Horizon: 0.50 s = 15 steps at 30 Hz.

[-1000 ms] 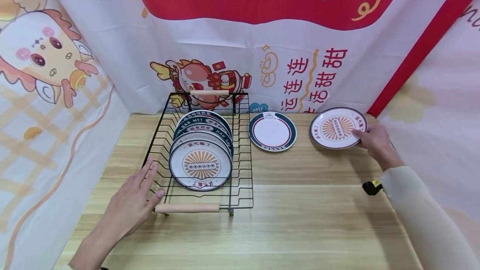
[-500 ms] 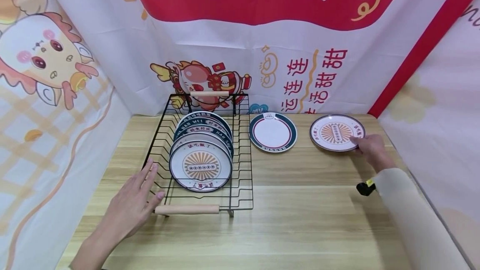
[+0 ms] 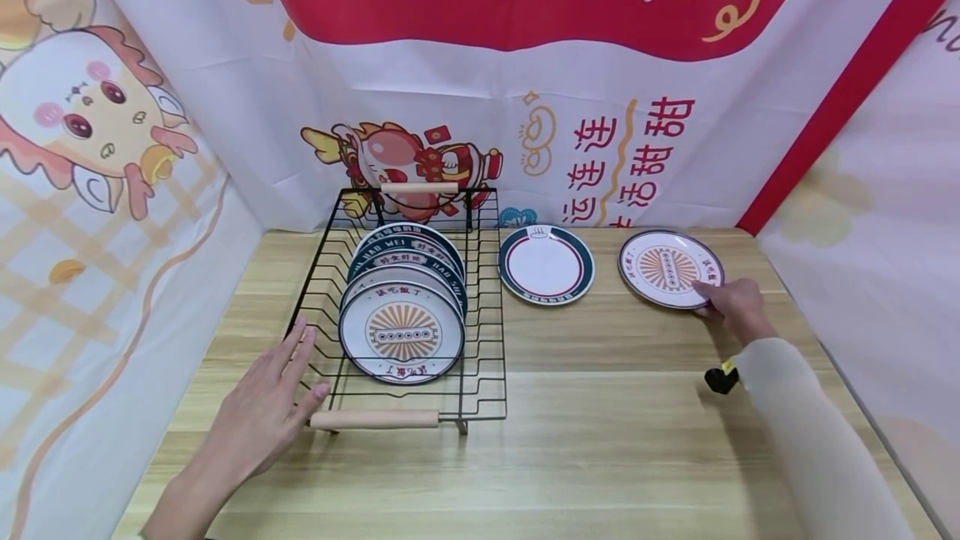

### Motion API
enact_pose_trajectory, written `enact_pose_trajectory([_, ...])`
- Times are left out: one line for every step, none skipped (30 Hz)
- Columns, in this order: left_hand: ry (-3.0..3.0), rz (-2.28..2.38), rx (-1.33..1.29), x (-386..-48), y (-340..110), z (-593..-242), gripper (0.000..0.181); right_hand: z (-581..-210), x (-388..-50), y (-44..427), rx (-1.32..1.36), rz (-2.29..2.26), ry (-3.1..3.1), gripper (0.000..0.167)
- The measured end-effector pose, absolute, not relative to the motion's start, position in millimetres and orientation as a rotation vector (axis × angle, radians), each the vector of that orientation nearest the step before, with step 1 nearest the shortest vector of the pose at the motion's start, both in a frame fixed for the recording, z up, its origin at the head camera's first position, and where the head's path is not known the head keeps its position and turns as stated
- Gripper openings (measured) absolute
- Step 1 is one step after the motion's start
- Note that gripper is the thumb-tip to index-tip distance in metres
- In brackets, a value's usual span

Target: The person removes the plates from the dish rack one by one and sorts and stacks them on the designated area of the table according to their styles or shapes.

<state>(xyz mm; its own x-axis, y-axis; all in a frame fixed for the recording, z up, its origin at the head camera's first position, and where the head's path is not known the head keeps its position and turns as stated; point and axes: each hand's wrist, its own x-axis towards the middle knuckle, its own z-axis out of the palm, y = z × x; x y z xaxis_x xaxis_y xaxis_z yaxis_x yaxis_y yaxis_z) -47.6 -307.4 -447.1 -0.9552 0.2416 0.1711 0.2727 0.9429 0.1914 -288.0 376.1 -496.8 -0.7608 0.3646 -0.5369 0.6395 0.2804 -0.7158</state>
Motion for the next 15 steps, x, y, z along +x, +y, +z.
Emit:
enact_pose_trajectory([-2.952, -0.321, -0.394, -47.5, -307.4, -447.3, 0.077, -498.7, -288.7, 375.9, 0.933, -1.479, 2.274, 0.045])
enact_pose_trajectory([-2.951, -0.32, -0.395, -47.6, -307.5, -447.7, 0.077, -500.6, -289.5, 376.1, 0.946, -1.491, 2.265, 0.049])
enact_pose_trajectory([-2.95, -0.32, -0.395, -47.6, -307.5, -448.0, 0.077, -500.6, -289.5, 375.2, 0.951, -1.493, 2.256, 0.051])
enact_pose_trajectory([-2.949, -0.318, -0.396, -47.7, -307.6, -448.3, 0.077, -500.7, -289.3, 374.3, 0.955, -1.491, 2.255, 0.054])
enact_pose_trajectory([-2.949, -0.319, -0.395, -47.8, -307.7, -448.5, 0.077, -501.0, -289.3, 373.5, 0.954, -1.483, 2.26, 0.057])
enact_pose_trajectory([-2.948, -0.318, -0.395, -47.8, -307.8, -448.7, 0.077, -501.7, -289.3, 373.2, 0.954, -1.472, 2.27, 0.059])
enact_pose_trajectory([-2.948, -0.319, -0.394, -47.8, -307.8, -448.6, 0.077, -502.4, -289.3, 372.8, 0.952, -1.457, 2.282, 0.06])
enact_pose_trajectory([-2.949, -0.319, -0.393, -47.9, -307.8, -448.6, 0.077, -502.7, -289.1, 372.6, 0.948, -1.442, 2.294, 0.061])
enact_pose_trajectory([-2.949, -0.32, -0.391, -47.9, -307.7, -448.6, 0.077, -503.3, -288.7, 372.1, 0.946, -1.425, 2.307, 0.061])
enact_pose_trajectory([-2.949, -0.32, -0.391, -47.8, -307.6, -448.4, 0.077, -503.8, -288.4, 372.0, 0.941, -1.407, 2.326, 0.062])
enact_pose_trajectory([-2.949, -0.32, -0.391, -47.8, -307.6, -448.3, 0.077, -504.1, -287.9, 371.9, 0.937, -1.39, 2.343, 0.061])
enact_pose_trajectory([-2.948, -0.32, -0.391, -47.7, -307.5, -448.1, 0.077, -503.6, -287.0, 371.5, 0.929, -1.368, 2.364, 0.06])
enact_pose_trajectory([-2.948, -0.32, -0.392, -47.5, -307.5, -448.0, 0.077, -502.9, -286.1, 370.8, 0.92, -1.337, 2.387, 0.06])
enact_pose_trajectory([-2.949, -0.321, -0.392, -47.4, -307.5, -448.0, 0.077, -502.0, -284.9, 370.2, 0.908, -1.301, 2.416, 0.059])
enact_pose_trajectory([-2.948, -0.322, -0.392, -47.2, -307.6, -448.0, 0.077, -501.1, -283.6, 369.5, 0.891, -1.26, 2.45, 0.059])
